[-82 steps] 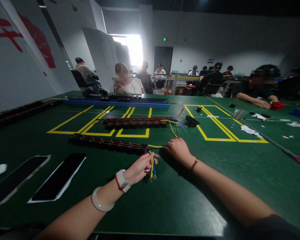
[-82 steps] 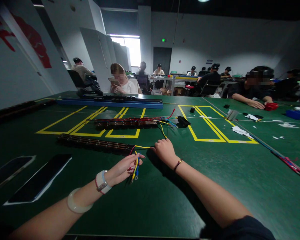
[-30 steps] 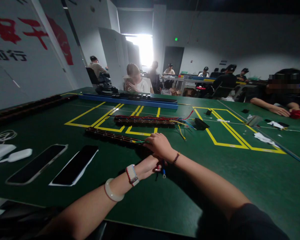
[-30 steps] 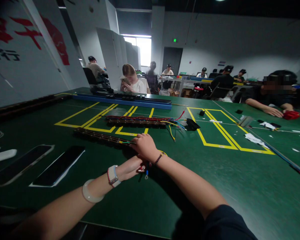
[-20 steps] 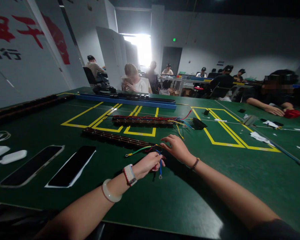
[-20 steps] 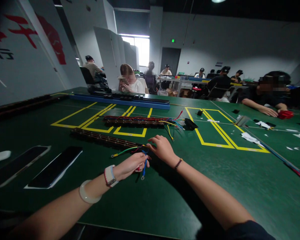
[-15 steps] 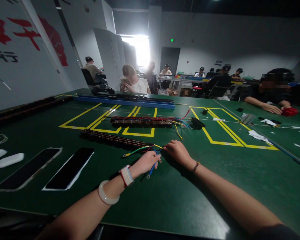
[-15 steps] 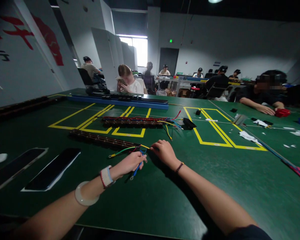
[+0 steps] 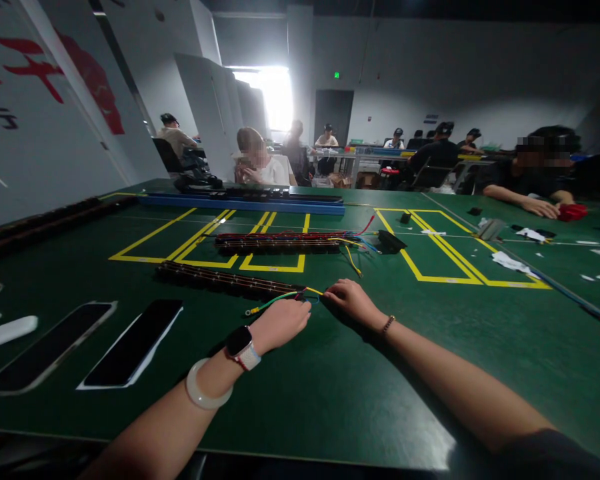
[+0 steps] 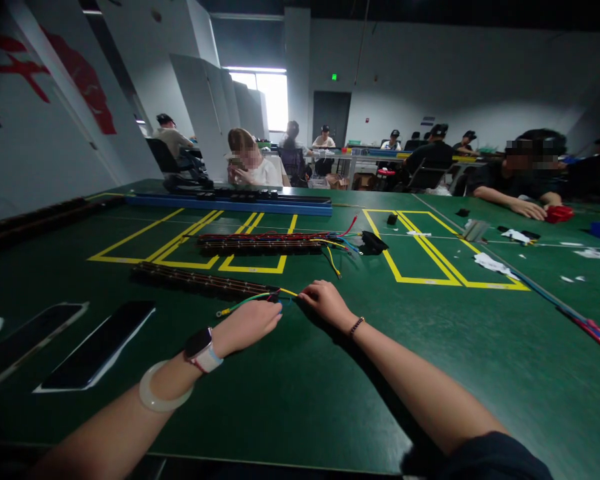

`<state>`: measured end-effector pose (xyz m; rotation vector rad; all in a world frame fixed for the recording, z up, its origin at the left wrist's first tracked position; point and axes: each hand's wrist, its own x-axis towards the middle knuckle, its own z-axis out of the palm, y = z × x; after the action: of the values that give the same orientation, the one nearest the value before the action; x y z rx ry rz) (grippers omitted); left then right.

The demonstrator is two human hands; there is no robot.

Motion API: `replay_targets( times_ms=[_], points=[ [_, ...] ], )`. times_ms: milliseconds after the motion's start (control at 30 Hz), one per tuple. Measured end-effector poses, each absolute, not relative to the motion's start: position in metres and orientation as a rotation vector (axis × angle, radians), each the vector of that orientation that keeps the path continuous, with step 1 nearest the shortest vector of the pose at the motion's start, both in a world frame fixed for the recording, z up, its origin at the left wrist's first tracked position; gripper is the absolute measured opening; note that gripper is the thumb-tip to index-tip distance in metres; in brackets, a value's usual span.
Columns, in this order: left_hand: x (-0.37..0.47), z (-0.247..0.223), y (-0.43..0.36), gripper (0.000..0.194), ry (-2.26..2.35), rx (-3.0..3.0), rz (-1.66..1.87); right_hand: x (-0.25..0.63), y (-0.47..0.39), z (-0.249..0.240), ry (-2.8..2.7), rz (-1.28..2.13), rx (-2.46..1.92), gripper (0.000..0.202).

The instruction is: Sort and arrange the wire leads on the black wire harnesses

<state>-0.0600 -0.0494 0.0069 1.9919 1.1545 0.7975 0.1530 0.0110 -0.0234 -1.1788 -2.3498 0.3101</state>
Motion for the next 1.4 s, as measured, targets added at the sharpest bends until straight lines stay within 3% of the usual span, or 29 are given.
replay_targets(
  times_ms=[433,700,933,1200,1400],
  points=[
    [-0.061,0.018,-0.051,0.018,1.114,2.304,0.826,0.154,0.011,-0.026,-2.35,0.311,-1.185,0.024],
    [-0.068,0.021,-0.048,0.023,1.665,2.409,0.953,0.153,0.009,-0.022,-2.336,0.335,-1.191,0.026],
    [-0.068,0.028,-0.05,0.037,2.075,2.441,0.547,0.153,0.01,-0.023,-2.35,0.363,-1.207,0.026],
    [-0.071,0.019,-0.041,0.05,1.694,2.08,0.488,0.153,0.011,-0.024,-2.342,0.383,-1.191,0.026],
    [-0.064,0.011,-0.038,0.045,1.375,1.753,0.543,0.153,0.011,-0.024,-2.351,0.385,-1.192,0.026]
  ],
)
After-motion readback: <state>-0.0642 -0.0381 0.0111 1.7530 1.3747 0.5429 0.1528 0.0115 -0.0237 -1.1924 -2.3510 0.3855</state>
